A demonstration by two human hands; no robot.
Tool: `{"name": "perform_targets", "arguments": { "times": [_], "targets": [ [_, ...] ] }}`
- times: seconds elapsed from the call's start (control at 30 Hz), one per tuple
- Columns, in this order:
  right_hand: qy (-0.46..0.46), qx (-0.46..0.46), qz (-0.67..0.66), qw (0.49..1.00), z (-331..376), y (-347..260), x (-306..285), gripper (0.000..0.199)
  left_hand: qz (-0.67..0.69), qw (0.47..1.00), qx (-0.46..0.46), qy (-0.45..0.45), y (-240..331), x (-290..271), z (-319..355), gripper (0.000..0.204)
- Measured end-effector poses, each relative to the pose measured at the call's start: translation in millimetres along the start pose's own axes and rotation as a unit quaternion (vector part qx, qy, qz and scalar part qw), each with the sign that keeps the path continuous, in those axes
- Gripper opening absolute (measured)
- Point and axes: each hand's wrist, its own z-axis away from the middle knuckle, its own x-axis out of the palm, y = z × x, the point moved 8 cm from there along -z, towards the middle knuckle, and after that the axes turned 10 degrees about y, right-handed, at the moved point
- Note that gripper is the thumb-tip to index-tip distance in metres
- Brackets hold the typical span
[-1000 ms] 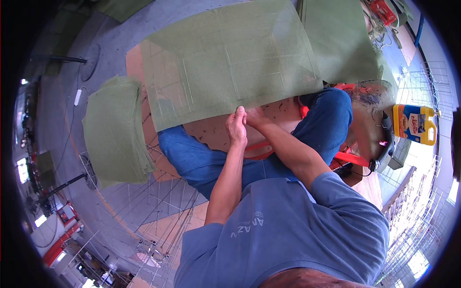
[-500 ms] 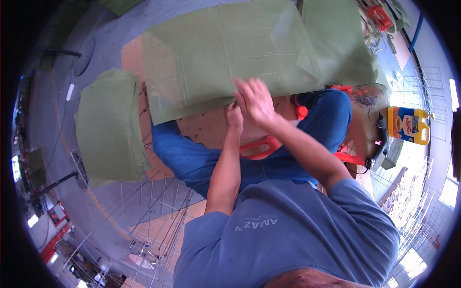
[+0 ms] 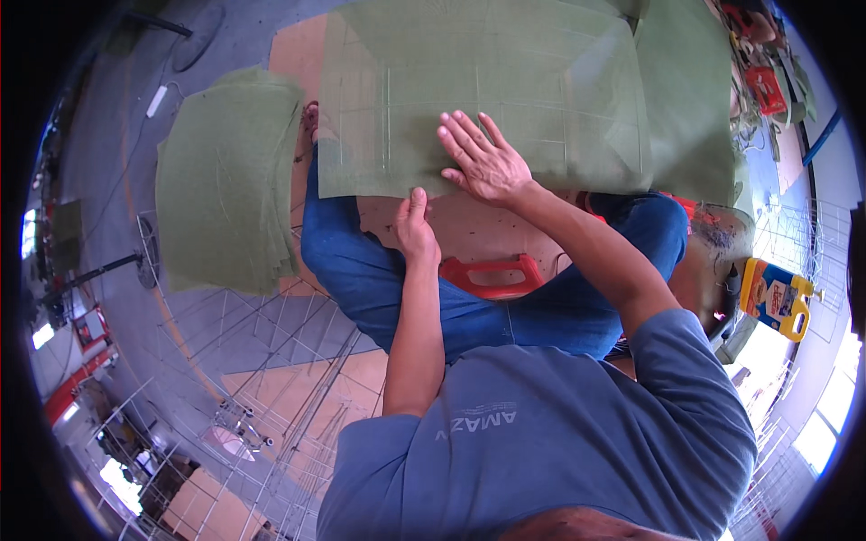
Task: Cover metal wire frames with green fabric using a glue gun to secure it.
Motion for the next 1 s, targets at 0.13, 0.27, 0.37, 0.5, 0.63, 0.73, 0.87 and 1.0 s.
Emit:
{"name": "perform_targets", "arguments": {
  "times": [0.13,0.27,0.37,0.5,0.63,0.73,0.87,1.0],
  "targets": [
    [-0.014,-0.021,0.028,0.999,-7,-1,2,0.064,0.035,0.999,-0.007,0.015,-13,4,-15,0.019],
    [-0.04,-0.028,0.022,0.999,-1,-9,11,0.065,0.036,0.999,-0.014,0.006,-35,6,-36,0.021],
    [-0.04,-0.112,0.021,0.993,-26,-39,9,0.066,0.045,0.999,-0.018,-0.02,-39,0,-41,0.015],
    [-0.015,-0.187,0.032,0.982,-49,-67,26,0.071,0.083,0.996,-0.01,-0.014,-16,7,-31,0.008],
    [-0.047,-0.139,-0.022,0.989,-41,-51,28,0.073,-0.367,0.9,0.233,0.045,59,5,-4,0.016],
    [-0.027,-0.138,0.071,0.987,-40,-49,26,0.064,-0.464,0.699,0.545,-0.004,155,23,14,0.025],
    [-0.021,-0.159,0.055,0.986,-44,-69,28,0.065,-0.608,0.459,0.616,-0.202,181,42,-35,0.057],
    [-0.003,-0.116,0.014,0.993,-50,-60,24,0.064,-0.599,0.366,0.625,-0.342,153,48,-58,0.064]
  ]
}}
